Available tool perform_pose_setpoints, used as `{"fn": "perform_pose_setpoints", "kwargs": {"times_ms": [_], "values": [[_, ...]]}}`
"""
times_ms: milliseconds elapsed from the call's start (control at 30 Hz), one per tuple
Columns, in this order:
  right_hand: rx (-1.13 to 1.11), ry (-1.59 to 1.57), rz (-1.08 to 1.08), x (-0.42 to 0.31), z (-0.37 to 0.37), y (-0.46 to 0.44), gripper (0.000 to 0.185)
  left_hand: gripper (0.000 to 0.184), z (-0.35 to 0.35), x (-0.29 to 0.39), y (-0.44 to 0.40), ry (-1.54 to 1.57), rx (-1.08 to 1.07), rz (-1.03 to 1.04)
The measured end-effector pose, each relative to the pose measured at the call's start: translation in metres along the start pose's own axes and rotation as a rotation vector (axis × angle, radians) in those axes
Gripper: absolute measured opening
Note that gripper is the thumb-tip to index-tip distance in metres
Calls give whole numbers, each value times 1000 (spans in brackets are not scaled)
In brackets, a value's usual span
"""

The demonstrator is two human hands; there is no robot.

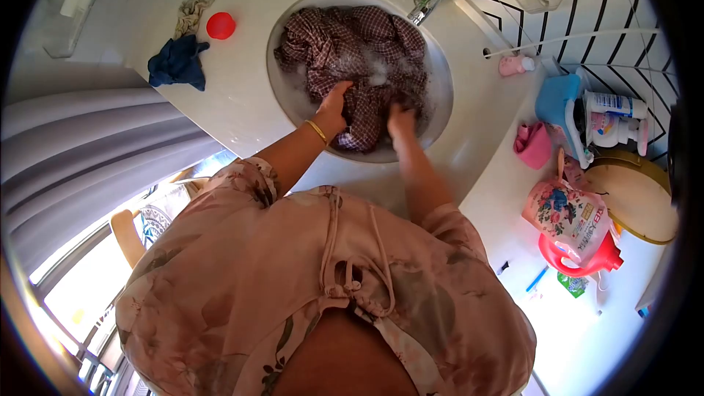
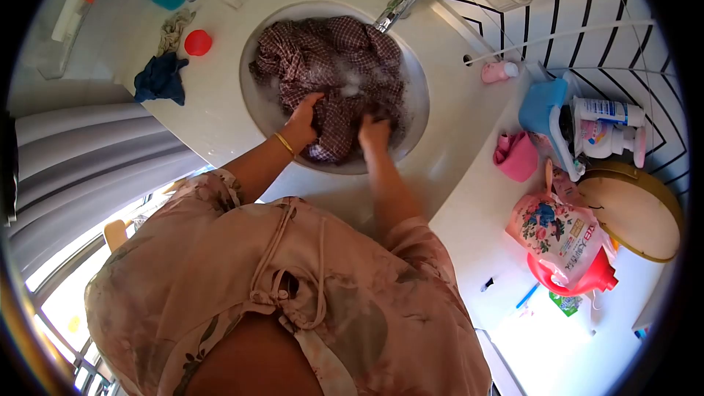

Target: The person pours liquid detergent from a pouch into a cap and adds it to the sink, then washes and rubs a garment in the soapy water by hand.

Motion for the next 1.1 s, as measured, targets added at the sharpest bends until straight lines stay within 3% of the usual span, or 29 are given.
{"fn": "perform_pose_setpoints", "kwargs": {"times_ms": [33,100,267,333,400,467,567,600,633,667,733,833,867,933,1033,1067,1100], "values": [[-58,185,-202,-3,26,2,47,40,-9,2,-10,-27,34,18],[-291,527,-120,-11,41,7,47,37,-17,3,-24,-64,70,46],[-238,-242,303,-21,8,-19,26,35,2,5,-18,8,-54,9],[-374,-728,166,-62,-6,17,22,35,13,3,-7,96,-125,-15],[-468,-522,-187,-97,-16,60,31,36,21,-7,-5,203,-237,-135],[178,96,-943,-163,-60,137,38,38,26,-22,-2,315,-382,-353],[133,470,-1001,-181,-37,157,44,36,13,-28,-6,126,-125,-185],[234,458,-886,-155,-24,114,43,35,7,-24,-2,63,-35,-117],[455,146,-832,-150,-50,93,36,34,-1,-14,3,0,58,-46],[294,2,-552,-145,-61,64,32,28,10,-5,11,-98,-47,-31],[76,-5,-358,-120,-53,11,35,23,24,1,23,-201,-145,16],[-156,-587,45,-103,-45,23,39,23,32,13,32,-98,-160,80],[-271,-669,-158,-110,-32,24,43,24,36,15,35,-3,-193,37],[-30,-353,-556,-146,-58,87,38,24,39,16,41,124,-210,-46],[106,236,-957,-187,-50,170,36,27,55,-9,50,185,-706,-225],[343,256,-995,-169,-42,146,37,25,53,-5,39,-27,-647,-17],[232,187,-723,-159,-53,113,39,23,50,-1,31,-253,-548,171]]}}
Point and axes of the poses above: each hand's wrist, its own y-axis away from the middle knuckle, its own z-axis out of the palm, x = y × z, the point moved 10 cm from there along -y, towards the middle knuckle, and after that the axes turned 10 degrees about y, right-handed, at the moved point
